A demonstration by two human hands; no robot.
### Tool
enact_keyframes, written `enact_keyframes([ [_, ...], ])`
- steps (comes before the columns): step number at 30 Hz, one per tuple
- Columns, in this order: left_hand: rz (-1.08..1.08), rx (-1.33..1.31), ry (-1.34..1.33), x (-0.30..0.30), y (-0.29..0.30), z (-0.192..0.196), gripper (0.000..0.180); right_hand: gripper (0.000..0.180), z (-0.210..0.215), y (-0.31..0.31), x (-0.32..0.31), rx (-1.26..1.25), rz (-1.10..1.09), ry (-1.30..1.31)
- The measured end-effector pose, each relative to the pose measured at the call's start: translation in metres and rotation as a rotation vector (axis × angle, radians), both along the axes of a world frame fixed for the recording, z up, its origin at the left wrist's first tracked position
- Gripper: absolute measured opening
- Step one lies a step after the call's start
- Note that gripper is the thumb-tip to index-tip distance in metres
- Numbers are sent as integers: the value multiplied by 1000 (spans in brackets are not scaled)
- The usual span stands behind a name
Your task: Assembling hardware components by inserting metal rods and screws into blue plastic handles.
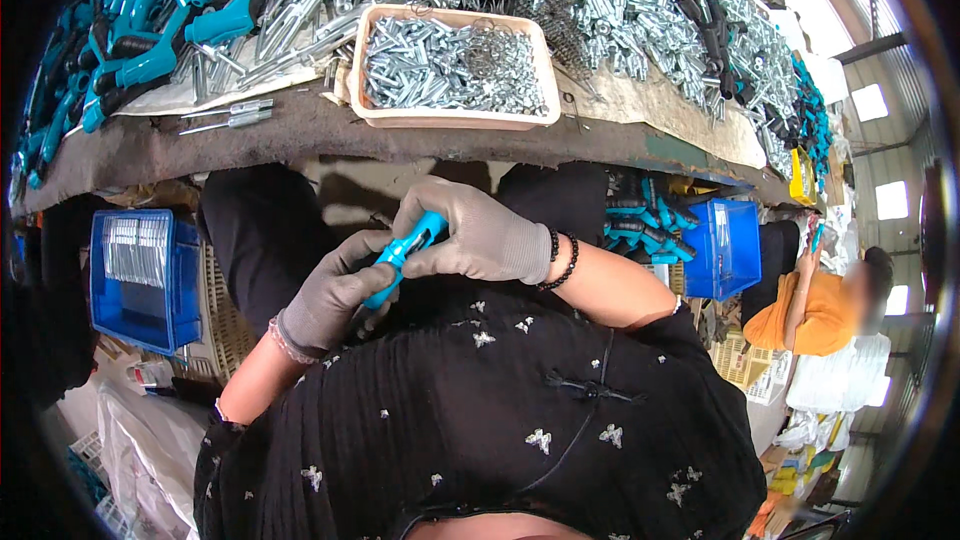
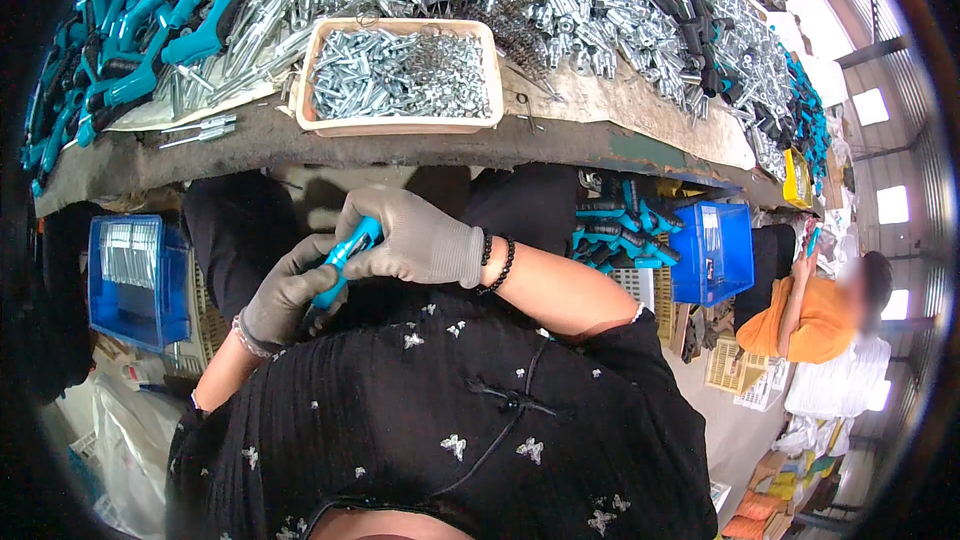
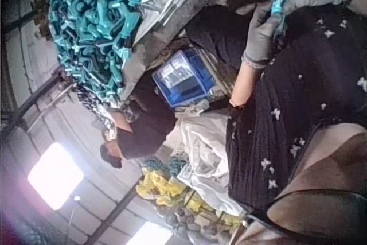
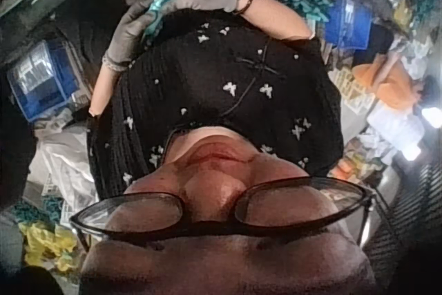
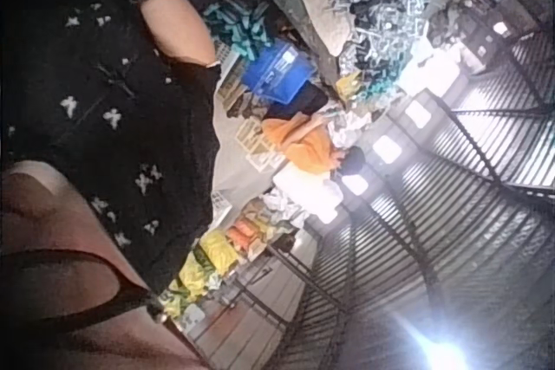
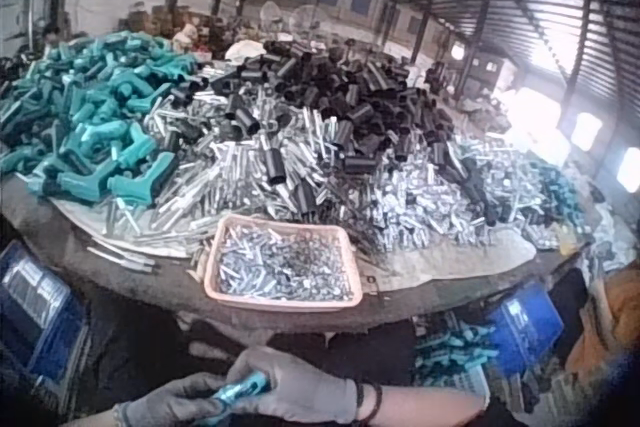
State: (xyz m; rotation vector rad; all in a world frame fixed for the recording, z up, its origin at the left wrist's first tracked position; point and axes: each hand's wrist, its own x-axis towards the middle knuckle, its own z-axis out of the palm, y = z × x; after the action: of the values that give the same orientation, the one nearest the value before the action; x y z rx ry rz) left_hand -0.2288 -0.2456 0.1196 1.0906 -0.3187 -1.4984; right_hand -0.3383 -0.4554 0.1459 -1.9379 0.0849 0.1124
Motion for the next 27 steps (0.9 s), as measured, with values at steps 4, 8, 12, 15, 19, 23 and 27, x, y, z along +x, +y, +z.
enact_keyframes([
  [4, -22, -14, -22, 0, 3, -1, 40, 39, -1, 1, -2, -76, 33, -108],
  [8, -21, 7, -66, -1, 3, -2, 41, 42, -5, 3, -5, -31, 12, -91],
  [12, -107, -21, -30, 1, 2, -2, 44, 41, 1, 1, -7, -178, 0, -156],
  [15, -84, -63, -143, -1, -1, 8, 48, 40, 6, -4, -8, -134, -19, -148],
  [19, -152, -40, -134, 4, -12, 21, 54, 37, 12, -13, -12, -128, -28, -174],
  [23, -181, -25, -191, 9, -21, 21, 51, 35, 19, -17, -18, -38, -56, -128],
  [27, -211, -64, -287, 3, -26, 30, 49, 37, 15, -19, -28, -107, -74, -204],
])
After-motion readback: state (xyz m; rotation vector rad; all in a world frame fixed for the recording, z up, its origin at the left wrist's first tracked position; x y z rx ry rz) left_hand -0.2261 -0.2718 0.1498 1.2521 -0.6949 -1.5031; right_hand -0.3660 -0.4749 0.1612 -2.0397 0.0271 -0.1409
